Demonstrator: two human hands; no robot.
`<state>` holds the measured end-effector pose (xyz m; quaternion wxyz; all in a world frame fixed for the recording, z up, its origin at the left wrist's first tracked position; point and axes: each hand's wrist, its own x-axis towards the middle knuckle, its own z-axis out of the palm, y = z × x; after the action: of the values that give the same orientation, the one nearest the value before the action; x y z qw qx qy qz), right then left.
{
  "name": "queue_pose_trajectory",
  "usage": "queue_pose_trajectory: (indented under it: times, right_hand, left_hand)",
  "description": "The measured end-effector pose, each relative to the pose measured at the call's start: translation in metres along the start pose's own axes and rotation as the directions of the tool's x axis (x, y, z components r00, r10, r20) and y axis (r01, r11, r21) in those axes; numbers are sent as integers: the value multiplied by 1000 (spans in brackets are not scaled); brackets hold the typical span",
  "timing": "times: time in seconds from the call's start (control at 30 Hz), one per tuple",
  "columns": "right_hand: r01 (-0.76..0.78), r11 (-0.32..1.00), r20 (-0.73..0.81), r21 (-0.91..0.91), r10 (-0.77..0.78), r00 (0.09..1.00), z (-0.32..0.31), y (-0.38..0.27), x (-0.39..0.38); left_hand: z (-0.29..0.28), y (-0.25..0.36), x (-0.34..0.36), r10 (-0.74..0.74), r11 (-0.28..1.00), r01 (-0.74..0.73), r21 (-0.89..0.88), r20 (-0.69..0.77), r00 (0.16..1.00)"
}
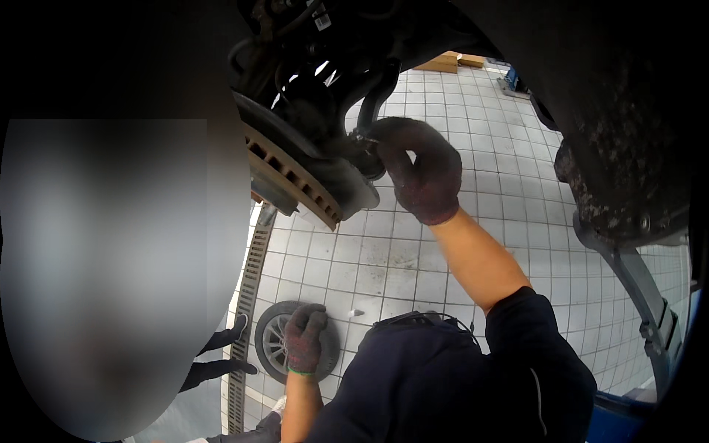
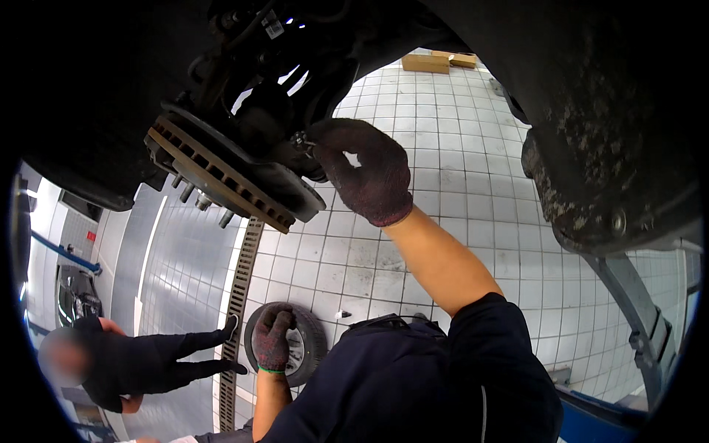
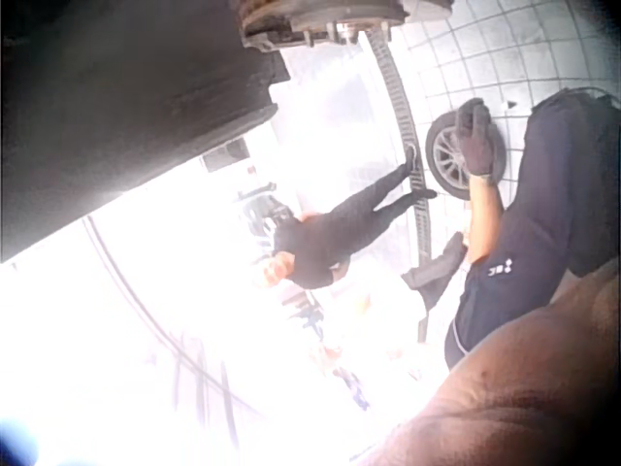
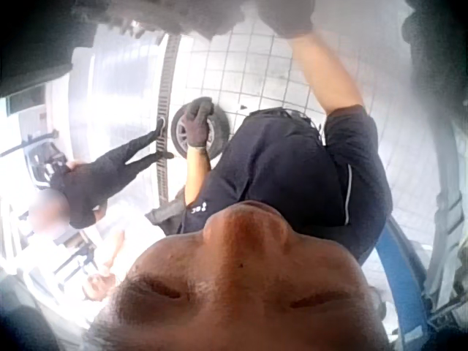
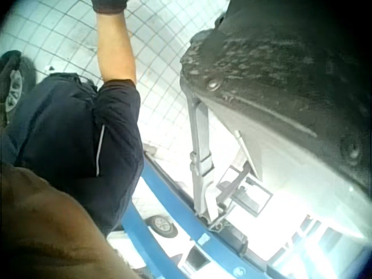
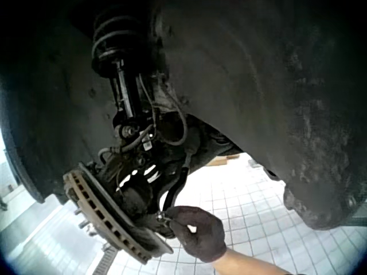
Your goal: The person works on a vehicle's brake assembly while the car is elevated on a lift. They use a wrench to loosen bolts on the brake caliper and a hammer to tap a metal component. The person removes a brake part and places it on a nearby tool cart. A second person is present in the background.
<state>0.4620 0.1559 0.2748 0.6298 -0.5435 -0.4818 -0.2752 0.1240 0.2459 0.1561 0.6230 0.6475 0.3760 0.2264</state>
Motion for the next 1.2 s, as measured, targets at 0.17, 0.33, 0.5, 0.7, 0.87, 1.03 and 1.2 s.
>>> queue_pose_trajectory:
  times: [0.17, 0.33, 0.5, 0.7, 0.87, 1.03, 1.2]
  right_hand:
    - [-133, 990, 1, 54, 133, 991, -1, -19, 6]
    - [-179, 983, -15, -32, 179, 984, 2, -26, 2]
    - [-68, 995, -52, -74, 64, 997, -2, -22, -1]
    - [55, 958, -30, -281, -66, 997, -3, -22, 1]
    - [253, 840, 211, -480, -170, 963, -18, -35, 17]
    - [67, 933, 337, -354, 61, 939, -33, -50, 35]
    - [374, 750, 424, -545, -138, 895, -38, -39, 28]
  left_hand:
    - [22, 2, -11, -39, 999, 40, 8, -60, 997]
    - [26, 3, -16, 47, 990, -39, 132, -63, 997]
    - [22, -15, -18, -25, 1000, 25, 1, -65, 998]
    - [16, -26, -10, -31, 997, 30, -73, -19, 999]
    - [-2, 10, 4, 123, 980, -117, 161, -30, 992]
    - [-10, 72, 41, 588, 716, -548, 432, 48, 807]
    - [-10, 134, 79, 942, 237, -839, 489, 94, 321]
